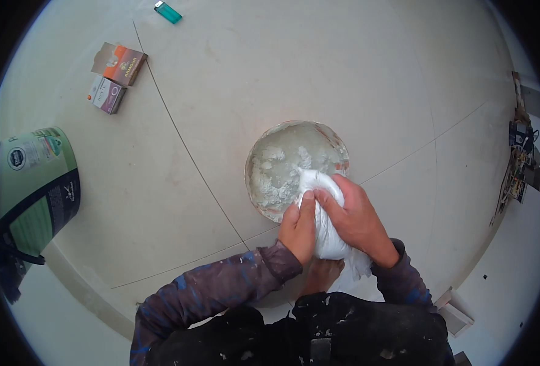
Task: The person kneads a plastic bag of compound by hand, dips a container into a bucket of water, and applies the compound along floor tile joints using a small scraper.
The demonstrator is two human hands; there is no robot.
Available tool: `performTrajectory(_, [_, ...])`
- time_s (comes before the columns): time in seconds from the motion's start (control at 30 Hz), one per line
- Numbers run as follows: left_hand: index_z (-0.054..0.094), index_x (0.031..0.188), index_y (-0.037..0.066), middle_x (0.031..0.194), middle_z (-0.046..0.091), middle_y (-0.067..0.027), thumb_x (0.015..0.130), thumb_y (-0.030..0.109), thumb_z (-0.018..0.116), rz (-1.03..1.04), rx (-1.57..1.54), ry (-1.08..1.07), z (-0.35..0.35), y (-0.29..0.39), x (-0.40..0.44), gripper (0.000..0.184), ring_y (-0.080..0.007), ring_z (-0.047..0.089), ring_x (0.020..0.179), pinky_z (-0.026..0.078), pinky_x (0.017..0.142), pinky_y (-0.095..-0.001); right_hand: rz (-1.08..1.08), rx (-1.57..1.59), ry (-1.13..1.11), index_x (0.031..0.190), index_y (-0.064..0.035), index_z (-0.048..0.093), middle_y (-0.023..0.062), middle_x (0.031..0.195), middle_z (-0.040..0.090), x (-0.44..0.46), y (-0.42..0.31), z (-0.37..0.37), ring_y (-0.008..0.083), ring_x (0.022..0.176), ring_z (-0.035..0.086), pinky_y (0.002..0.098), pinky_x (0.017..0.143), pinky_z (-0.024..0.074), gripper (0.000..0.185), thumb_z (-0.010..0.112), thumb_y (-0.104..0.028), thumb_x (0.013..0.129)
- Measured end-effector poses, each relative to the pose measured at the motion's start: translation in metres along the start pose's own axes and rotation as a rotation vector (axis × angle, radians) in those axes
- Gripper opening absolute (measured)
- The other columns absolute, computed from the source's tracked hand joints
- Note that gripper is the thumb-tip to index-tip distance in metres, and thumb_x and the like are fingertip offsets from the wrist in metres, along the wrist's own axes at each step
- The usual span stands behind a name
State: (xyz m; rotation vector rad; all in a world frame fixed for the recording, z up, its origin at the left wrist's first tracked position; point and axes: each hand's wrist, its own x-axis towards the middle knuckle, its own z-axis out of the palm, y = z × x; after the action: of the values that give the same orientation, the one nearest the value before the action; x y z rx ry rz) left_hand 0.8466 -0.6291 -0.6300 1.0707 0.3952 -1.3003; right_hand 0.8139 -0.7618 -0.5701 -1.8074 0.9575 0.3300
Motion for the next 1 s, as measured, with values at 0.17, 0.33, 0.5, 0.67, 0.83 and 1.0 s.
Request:
performTrajectory(0.17, [0.064,0.111,-0.003,0.092,0.067,-0.0074,0.110,0.038,0.044,0.037,0.084,-0.031,0.009,0.010,0.029,0.046,-0.0114,0.059,0.086,0.050,0.078,-0.0305,-0.002,-0.039,0.127,0.095,0.0044,0.055,0.0280,0.081,0.060,0.014,-0.009,-0.010,0.0485,0.078,0.058,0.0475,0.069,0.0471,0.032,0.059,-0.027,0.099])
performTrajectory(0.33, [0.063,0.109,-0.007,0.091,0.069,-0.0156,0.109,0.039,0.044,0.018,0.200,-0.093,0.016,-0.005,0.022,0.049,-0.0193,0.064,0.086,0.050,0.079,-0.0363,0.053,-0.044,0.180,0.095,0.0044,0.055,0.0296,0.083,0.061,-0.002,-0.005,-0.011,0.0514,0.081,0.058,0.0498,0.070,0.0468,0.028,0.055,-0.024,0.099])
performTrajectory(0.5, [0.062,0.112,-0.008,0.098,0.069,-0.0184,0.110,0.034,0.042,0.097,0.256,-0.042,0.011,-0.012,-0.006,0.047,-0.0209,0.065,0.091,0.051,0.082,-0.0376,0.083,-0.072,0.019,0.098,0.0037,0.056,0.0323,0.085,0.061,-0.012,0.003,-0.004,0.0532,0.083,0.058,0.0542,0.072,0.0466,0.029,0.051,-0.025,0.099])
performTrajectory(0.67, [0.062,0.111,-0.006,0.097,0.069,-0.0133,0.110,0.034,0.041,0.053,0.218,0.082,-0.005,0.007,-0.013,0.045,-0.0181,0.064,0.090,0.051,0.081,-0.0350,0.006,-0.034,-0.079,0.098,0.0038,0.054,0.0324,0.084,0.061,0.005,-0.006,0.011,0.0533,0.084,0.058,0.0573,0.072,0.0446,0.028,0.051,-0.024,0.099])
performTrajectory(0.83, [0.063,0.109,-0.006,0.093,0.068,-0.0149,0.110,0.033,0.042,0.139,0.288,0.145,-0.006,0.028,0.005,0.045,-0.0186,0.064,0.088,0.051,0.078,-0.0364,-0.087,-0.149,-0.032,0.096,0.0037,0.053,0.0318,0.080,0.061,0.025,-0.013,0.018,0.0530,0.082,0.058,0.0581,0.073,0.0448,0.028,0.050,-0.024,0.099])
performTrajectory(1.0, [0.061,0.108,-0.007,0.093,0.068,-0.0215,0.109,0.030,0.041,0.332,0.396,0.061,0.007,0.044,0.041,0.042,-0.0298,0.066,0.087,0.050,0.080,-0.0420,-0.084,-0.248,0.124,0.094,0.0033,0.053,0.0303,0.079,0.061,0.041,-0.029,0.004,0.0509,0.080,0.060,0.0561,0.070,0.0455,0.027,0.051,-0.023,0.099])
